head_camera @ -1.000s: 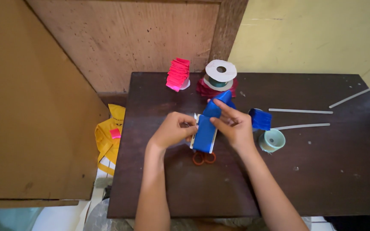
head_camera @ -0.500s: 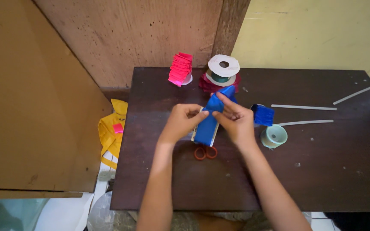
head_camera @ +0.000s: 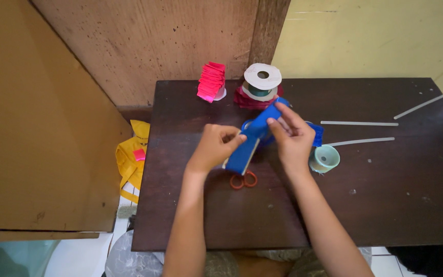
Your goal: Preparing multiple strips of blue ribbon by wrapping them around a card template and cutting them with scissors.
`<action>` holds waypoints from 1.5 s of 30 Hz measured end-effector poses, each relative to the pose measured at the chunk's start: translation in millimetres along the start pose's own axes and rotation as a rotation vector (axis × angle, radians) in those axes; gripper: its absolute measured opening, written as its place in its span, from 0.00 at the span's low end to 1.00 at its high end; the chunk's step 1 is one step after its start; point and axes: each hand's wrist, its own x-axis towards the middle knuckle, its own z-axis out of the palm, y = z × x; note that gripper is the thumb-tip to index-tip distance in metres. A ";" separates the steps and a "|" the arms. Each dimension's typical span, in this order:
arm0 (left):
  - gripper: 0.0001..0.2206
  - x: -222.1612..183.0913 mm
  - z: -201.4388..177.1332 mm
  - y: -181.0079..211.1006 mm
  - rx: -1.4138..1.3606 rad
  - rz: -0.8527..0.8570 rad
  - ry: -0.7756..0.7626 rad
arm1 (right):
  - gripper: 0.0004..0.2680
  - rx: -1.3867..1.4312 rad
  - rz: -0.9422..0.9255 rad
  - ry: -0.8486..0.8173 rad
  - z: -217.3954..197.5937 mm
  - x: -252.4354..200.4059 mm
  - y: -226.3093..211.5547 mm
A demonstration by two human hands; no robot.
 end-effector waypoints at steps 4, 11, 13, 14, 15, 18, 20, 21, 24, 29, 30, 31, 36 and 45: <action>0.12 9.5 4.3 -11.9 0.177 0.223 0.199 | 0.16 0.045 -0.001 0.050 -1.5 0.7 11.5; 0.04 6.8 9.7 -23.1 0.646 0.511 0.623 | 0.05 0.536 0.101 -0.044 5.4 -4.6 9.8; 0.06 6.9 7.3 -18.1 0.707 0.601 0.681 | 0.08 0.500 0.124 -0.041 3.2 -5.5 8.8; 0.07 6.0 6.3 -16.3 0.827 0.649 0.715 | 0.09 0.339 0.011 -0.002 2.0 -5.7 6.1; 0.07 5.1 5.1 -14.5 0.948 0.697 0.747 | 0.11 0.177 -0.100 0.037 1.0 -6.0 3.4; 0.07 5.4 6.9 -11.3 0.963 0.735 0.797 | 0.20 -0.171 -0.401 0.063 7.4 -12.3 -45.8; 0.07 3.5 1.5 -11.3 0.963 0.727 0.823 | 0.21 -0.167 -0.450 0.062 3.1 -12.5 -43.8; 0.08 3.1 -0.7 -11.3 0.959 0.718 0.848 | 0.23 -0.166 -0.499 0.063 0.6 -12.3 -42.7; 0.07 2.3 -18.3 3.7 0.922 0.779 0.879 | 0.21 -0.190 -0.612 0.076 -2.8 -5.4 -34.8; 0.06 4.4 -12.2 -1.3 0.911 0.840 0.853 | 0.11 -0.132 -0.539 -0.054 7.4 -9.0 -42.7; 0.06 5.0 -8.3 -3.2 0.893 0.854 0.838 | 0.15 -0.066 -0.395 -0.136 11.3 -10.9 -44.1; 0.06 4.3 -6.4 1.1 0.892 0.855 0.838 | 0.15 -0.066 -0.396 -0.135 11.4 -11.1 -37.9; 0.06 5.2 7.6 18.6 0.603 0.830 0.758 | 0.11 0.211 0.083 -0.295 17.6 -17.0 -10.1; 0.04 7.3 29.4 13.0 0.138 0.486 0.779 | 0.03 0.115 0.279 -0.224 5.8 -5.4 26.2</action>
